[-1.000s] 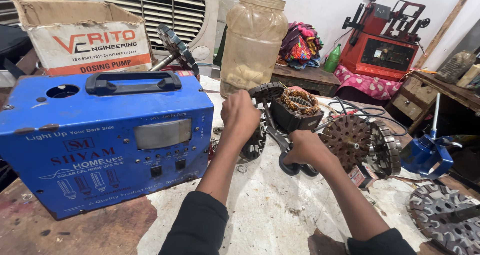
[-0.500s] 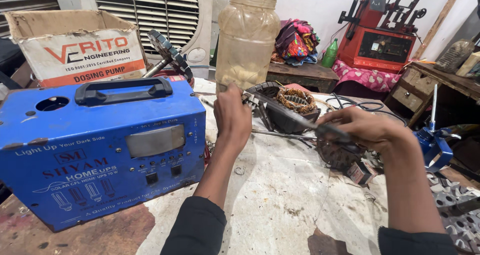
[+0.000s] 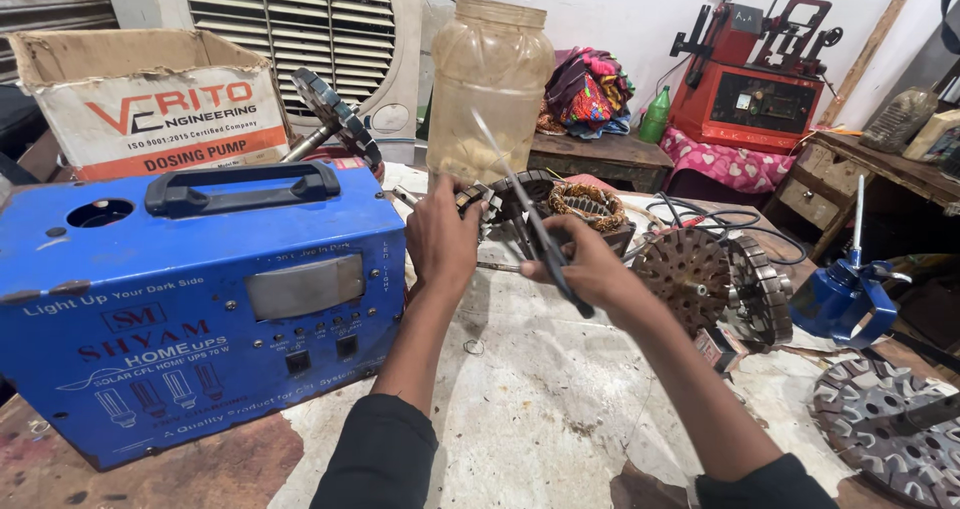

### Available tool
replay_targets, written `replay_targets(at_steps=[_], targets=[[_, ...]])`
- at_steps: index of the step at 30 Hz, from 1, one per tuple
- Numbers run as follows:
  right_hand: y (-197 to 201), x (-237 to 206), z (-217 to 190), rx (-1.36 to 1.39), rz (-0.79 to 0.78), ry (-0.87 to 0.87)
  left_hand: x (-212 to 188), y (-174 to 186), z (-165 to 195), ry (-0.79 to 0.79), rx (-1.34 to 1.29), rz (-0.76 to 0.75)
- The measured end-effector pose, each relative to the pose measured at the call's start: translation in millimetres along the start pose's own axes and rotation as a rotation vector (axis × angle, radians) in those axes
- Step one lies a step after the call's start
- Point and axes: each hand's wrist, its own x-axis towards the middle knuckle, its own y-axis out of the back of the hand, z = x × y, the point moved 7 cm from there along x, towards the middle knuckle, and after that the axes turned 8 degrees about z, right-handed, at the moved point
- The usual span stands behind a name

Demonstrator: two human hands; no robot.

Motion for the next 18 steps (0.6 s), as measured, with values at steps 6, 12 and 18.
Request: replay_targets(at_steps=[6,12,18], targets=[[3,-7,5,-0.031,-0.26,0.079,1,-6,-4,0.035,0.016,-0.051],[15,-12,-17,-0.405,-0.152,0.174,-1,-3,2,0.007,0.01,-0.04],[18,-28,-31,-0.61,-0.135,0.041,-1,-2,3,0.023,0.047,-0.088]])
